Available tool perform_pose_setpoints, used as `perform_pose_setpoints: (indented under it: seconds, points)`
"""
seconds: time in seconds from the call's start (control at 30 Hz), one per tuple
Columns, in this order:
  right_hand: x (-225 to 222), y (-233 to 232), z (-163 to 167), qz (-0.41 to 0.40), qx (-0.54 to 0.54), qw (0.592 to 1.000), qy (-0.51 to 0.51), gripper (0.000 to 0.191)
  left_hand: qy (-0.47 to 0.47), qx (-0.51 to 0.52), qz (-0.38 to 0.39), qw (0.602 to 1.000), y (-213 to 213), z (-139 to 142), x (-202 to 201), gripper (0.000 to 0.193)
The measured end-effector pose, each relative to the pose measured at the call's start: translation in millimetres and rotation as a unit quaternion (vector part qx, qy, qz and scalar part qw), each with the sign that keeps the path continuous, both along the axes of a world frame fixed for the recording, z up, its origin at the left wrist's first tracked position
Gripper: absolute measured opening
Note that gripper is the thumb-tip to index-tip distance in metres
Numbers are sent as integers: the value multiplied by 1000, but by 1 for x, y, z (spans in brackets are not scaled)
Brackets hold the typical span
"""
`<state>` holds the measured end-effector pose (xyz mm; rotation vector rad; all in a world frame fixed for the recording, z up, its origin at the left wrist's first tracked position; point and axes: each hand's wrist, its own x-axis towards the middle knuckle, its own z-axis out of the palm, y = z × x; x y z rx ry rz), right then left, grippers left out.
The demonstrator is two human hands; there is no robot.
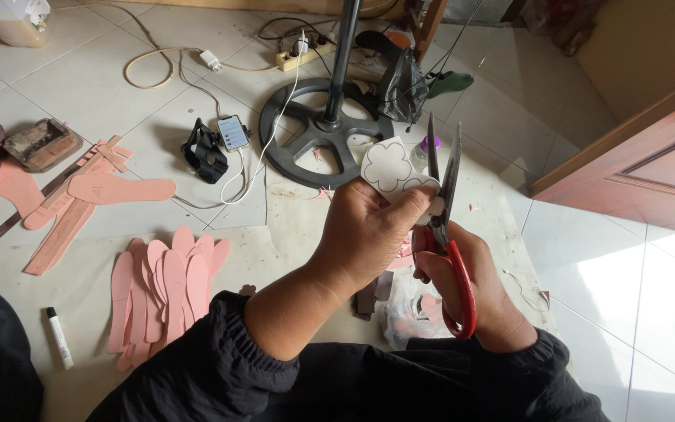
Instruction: The person sits on the floor and uses red-handled scissors to cut cloud-shaped pieces from a white foam sheet. They trim the edges of the shapes and place the finished pieces on the floor among other cutouts.
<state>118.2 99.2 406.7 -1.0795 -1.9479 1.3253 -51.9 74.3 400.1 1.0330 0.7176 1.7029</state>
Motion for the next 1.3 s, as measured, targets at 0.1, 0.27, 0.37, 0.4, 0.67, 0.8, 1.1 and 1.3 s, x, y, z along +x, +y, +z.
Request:
perform_pose_setpoints:
  seconds: [0.1, 0.27, 0.37, 0.4, 0.67, 0.8, 1.1, 1.3]
  points:
    - [-1, -1, -1, -19, -2, 1000, -16, 17, 41, -6, 20, 999, -1, 2, -3, 18]
    - [-3, -1, -1, -37, -13, 999, -14, 19, 115, -80, 30, 990, 0, 5, -7, 21]
    - [-3, 2, 0, -56, 3, 998, -29, 17, 113, -87, 34, 989, 5, 4, -9, 16]
    - [-4, 4, 0, -64, 8, 997, -38, 17, 104, -79, 36, 991, 6, 3, -10, 16]
    - [1, 6, 4, -1, -28, 999, -32, 16, 1, -51, 6, 999, 20, -10, -16, 18]
    - [0, 3, 3, -4, -34, 998, -50, 17, -17, -56, -4, 998, 21, -11, -12, 18]
    - [-6, 1, 1, -22, -12, 999, -27, 15, -49, -56, 14, 997, 14, -4, -2, 15]
    - [-8, -2, 1, -52, 12, 998, -47, 14, -102, -36, 10, 994, 11, -2, 3, 15]
